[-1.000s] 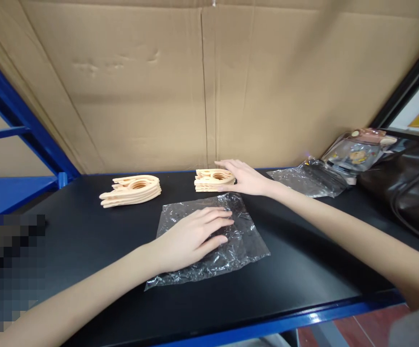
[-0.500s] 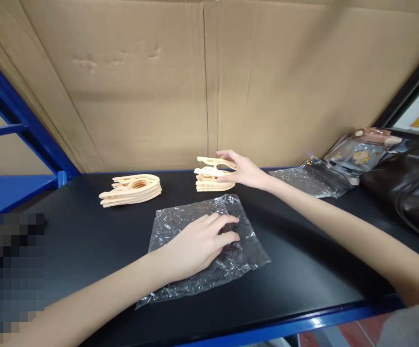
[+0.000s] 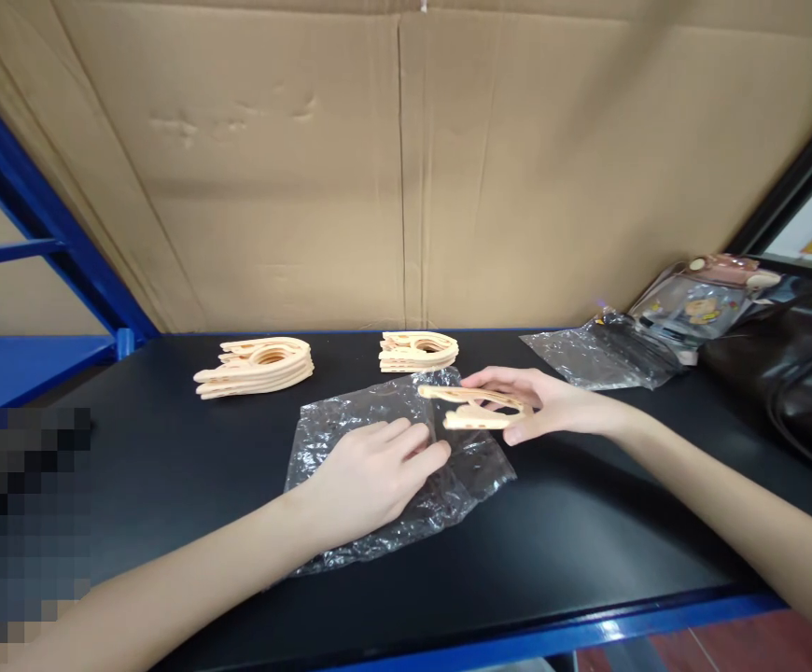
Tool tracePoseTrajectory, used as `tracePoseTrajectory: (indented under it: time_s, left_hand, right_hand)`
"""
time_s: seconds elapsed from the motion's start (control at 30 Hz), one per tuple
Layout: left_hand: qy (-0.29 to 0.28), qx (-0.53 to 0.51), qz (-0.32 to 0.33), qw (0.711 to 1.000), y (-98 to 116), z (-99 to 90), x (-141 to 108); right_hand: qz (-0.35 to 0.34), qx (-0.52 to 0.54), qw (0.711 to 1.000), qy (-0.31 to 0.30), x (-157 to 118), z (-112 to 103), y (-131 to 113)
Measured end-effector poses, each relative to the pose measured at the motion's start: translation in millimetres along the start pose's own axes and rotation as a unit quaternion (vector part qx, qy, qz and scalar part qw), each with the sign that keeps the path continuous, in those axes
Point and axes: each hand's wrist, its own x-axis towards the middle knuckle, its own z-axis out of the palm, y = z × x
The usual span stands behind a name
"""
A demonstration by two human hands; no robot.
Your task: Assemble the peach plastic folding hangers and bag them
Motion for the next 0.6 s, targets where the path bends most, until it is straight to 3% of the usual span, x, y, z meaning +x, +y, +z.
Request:
tracePoseTrajectory:
  time_s: [0.13, 0.33, 0.47, 0.6]
  left_hand:
    - [0.03, 0.025, -0.005, 0.999, 1, -3.6, 0]
    - [0.023, 0.019, 0.025, 0.999, 9, -3.4, 4]
    - [0.001, -0.048, 0.043, 0.998, 16, -3.7, 7]
    - [-0.023, -0.148, 0.014, 0.989, 13, -7.1, 9]
  right_hand:
    - [-0.01, -0.159, 0.986, -0.042, -5, -8, -8]
    - [-0.074, -0.303, 0.95, 0.03, -5, 16, -11]
    - [-0.077, -0.288, 0.952, 0.073, -3, 29, -12]
    - [-0.065, -0.234, 0.966, 0.092, -2, 31, -10]
